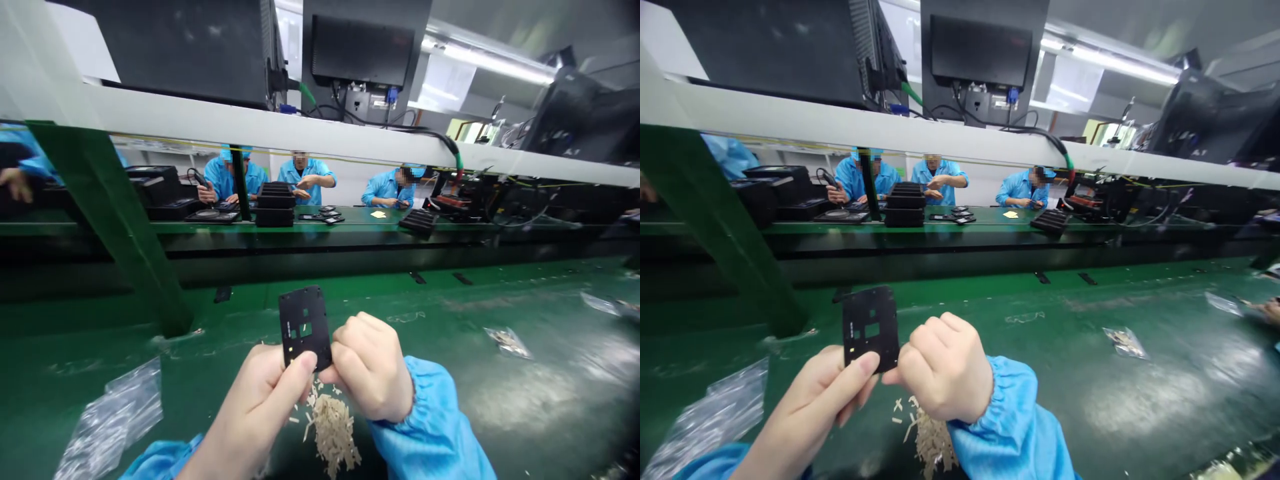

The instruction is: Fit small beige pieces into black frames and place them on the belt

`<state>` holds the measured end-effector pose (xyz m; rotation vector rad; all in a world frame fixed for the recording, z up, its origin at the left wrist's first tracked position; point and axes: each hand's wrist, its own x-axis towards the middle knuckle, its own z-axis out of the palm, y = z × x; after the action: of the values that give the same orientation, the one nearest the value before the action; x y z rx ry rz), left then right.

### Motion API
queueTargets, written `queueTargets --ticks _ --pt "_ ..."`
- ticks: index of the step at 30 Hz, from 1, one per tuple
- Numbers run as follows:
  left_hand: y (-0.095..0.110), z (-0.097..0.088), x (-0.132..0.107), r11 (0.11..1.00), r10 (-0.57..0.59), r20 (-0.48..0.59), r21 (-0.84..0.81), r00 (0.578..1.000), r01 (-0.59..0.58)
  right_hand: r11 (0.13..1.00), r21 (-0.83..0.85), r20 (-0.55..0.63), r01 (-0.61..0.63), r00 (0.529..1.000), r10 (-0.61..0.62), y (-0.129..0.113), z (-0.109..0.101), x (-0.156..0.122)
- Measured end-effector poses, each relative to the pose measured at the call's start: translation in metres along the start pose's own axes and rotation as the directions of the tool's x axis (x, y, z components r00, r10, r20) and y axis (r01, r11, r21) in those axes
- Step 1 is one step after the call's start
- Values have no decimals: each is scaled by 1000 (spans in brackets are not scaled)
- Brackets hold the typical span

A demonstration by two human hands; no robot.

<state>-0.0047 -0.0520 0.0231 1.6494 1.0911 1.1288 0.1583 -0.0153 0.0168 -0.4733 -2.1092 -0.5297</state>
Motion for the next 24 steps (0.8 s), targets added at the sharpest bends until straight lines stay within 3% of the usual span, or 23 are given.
queueTargets --ticks 7,10,15,17,20,24 --pt "2 -1 1 997 -16 -5 73 1000 16 995 -93 10 20 1000 -19 -2 -1 2" --pt "-2 -4 4 997 -1 44 83 999 -2 997 -82 7 11 1000 -11 -2 2 1" --pt "-4 -5 5 998 18 99 52 995 -23 988 132 13 -85 996 84 -2 1 1" --pt "-3 -5 4 996 66 103 54 993 -72 939 307 33 -152 988 149 -3 0 1" --pt "-2 -5 4 980 181 130 62 975 -190 785 573 81 -236 969 232 -5 0 1" --pt "-8 -5 11 961 248 164 81 955 -264 608 726 126 -323 931 344 -5 8 -3"
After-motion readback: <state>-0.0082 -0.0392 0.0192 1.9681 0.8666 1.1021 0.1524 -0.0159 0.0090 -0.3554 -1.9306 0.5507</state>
